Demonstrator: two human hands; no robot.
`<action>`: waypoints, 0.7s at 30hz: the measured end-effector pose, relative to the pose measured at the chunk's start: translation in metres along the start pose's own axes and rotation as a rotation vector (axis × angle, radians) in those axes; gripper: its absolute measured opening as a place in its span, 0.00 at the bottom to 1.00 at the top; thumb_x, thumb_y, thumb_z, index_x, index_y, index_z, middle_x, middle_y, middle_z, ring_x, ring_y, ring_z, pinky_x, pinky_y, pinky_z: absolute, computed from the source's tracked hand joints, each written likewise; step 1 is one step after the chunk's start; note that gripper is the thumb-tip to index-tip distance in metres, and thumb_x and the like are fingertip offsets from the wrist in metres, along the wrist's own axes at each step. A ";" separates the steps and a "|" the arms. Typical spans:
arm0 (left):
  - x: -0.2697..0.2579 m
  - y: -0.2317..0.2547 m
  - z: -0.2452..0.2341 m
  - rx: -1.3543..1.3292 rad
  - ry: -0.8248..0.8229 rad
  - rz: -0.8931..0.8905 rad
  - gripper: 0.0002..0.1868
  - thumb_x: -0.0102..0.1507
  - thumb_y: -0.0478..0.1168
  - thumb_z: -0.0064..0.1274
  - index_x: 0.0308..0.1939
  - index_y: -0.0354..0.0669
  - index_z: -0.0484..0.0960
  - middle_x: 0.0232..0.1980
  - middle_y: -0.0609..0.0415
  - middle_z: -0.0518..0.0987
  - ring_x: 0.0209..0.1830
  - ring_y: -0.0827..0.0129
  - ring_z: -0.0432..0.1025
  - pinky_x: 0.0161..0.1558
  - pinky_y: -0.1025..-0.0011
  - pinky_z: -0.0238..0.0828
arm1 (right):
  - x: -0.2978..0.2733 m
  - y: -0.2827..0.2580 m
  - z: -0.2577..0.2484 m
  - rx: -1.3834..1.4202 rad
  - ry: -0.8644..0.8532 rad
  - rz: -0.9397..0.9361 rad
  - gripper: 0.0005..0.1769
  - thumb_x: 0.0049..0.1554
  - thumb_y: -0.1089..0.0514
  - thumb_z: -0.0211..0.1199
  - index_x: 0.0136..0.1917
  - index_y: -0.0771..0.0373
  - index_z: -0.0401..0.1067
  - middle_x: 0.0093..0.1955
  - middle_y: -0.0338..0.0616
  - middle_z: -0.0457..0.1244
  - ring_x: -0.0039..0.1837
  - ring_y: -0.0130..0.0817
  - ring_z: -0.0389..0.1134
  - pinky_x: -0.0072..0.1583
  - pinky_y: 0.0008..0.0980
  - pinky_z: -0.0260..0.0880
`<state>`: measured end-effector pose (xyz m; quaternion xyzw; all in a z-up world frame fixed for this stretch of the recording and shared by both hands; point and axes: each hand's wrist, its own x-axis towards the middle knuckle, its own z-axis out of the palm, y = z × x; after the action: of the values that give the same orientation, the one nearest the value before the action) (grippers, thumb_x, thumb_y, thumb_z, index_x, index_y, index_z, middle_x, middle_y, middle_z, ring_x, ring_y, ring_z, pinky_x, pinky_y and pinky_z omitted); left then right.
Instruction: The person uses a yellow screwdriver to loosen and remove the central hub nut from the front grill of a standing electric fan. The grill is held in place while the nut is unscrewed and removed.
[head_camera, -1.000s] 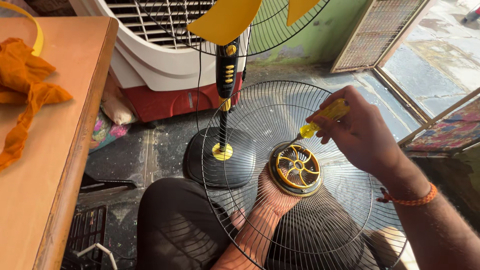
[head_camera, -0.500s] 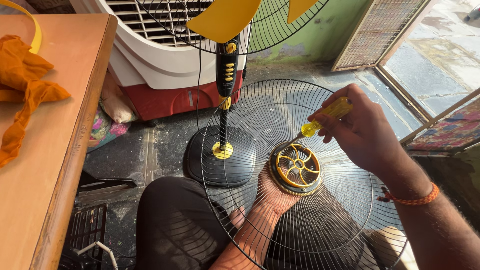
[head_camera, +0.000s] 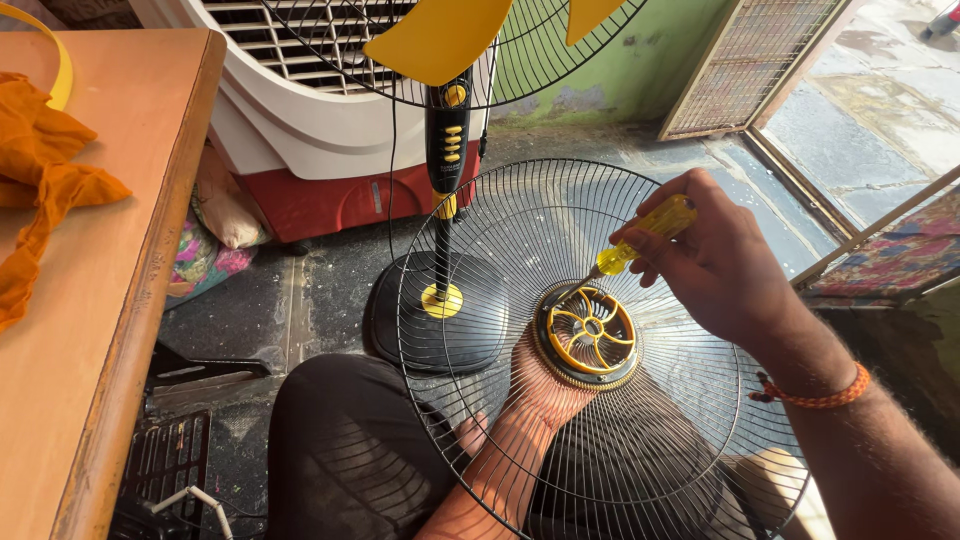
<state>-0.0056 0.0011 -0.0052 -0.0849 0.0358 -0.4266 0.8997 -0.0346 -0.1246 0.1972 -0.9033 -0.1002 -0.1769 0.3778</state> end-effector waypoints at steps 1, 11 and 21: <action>0.000 0.000 0.000 -0.001 -0.004 -0.002 0.23 0.69 0.53 0.49 0.57 0.39 0.80 0.58 0.44 0.79 0.58 0.54 0.75 0.57 0.49 0.78 | 0.000 0.000 0.001 -0.007 -0.006 -0.003 0.13 0.61 0.61 0.62 0.55 0.69 0.62 0.44 0.50 0.72 0.40 0.29 0.74 0.41 0.28 0.76; 0.001 0.001 -0.007 0.012 -0.074 0.003 0.20 0.68 0.49 0.50 0.57 0.39 0.80 0.58 0.44 0.79 0.59 0.53 0.75 0.58 0.50 0.78 | 0.000 -0.003 0.001 -0.031 0.007 0.017 0.13 0.61 0.61 0.61 0.54 0.69 0.62 0.45 0.50 0.73 0.41 0.30 0.75 0.42 0.28 0.77; -0.002 -0.001 -0.006 -0.042 -0.113 -0.025 0.21 0.70 0.50 0.49 0.58 0.38 0.80 0.57 0.45 0.80 0.58 0.53 0.76 0.59 0.49 0.78 | 0.003 -0.011 -0.005 -0.082 -0.041 -0.124 0.12 0.56 0.63 0.66 0.51 0.69 0.68 0.45 0.50 0.71 0.48 0.35 0.76 0.48 0.30 0.79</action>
<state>-0.0080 0.0012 -0.0112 -0.1281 -0.0070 -0.4316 0.8929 -0.0367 -0.1202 0.2091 -0.9134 -0.1564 -0.1856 0.3268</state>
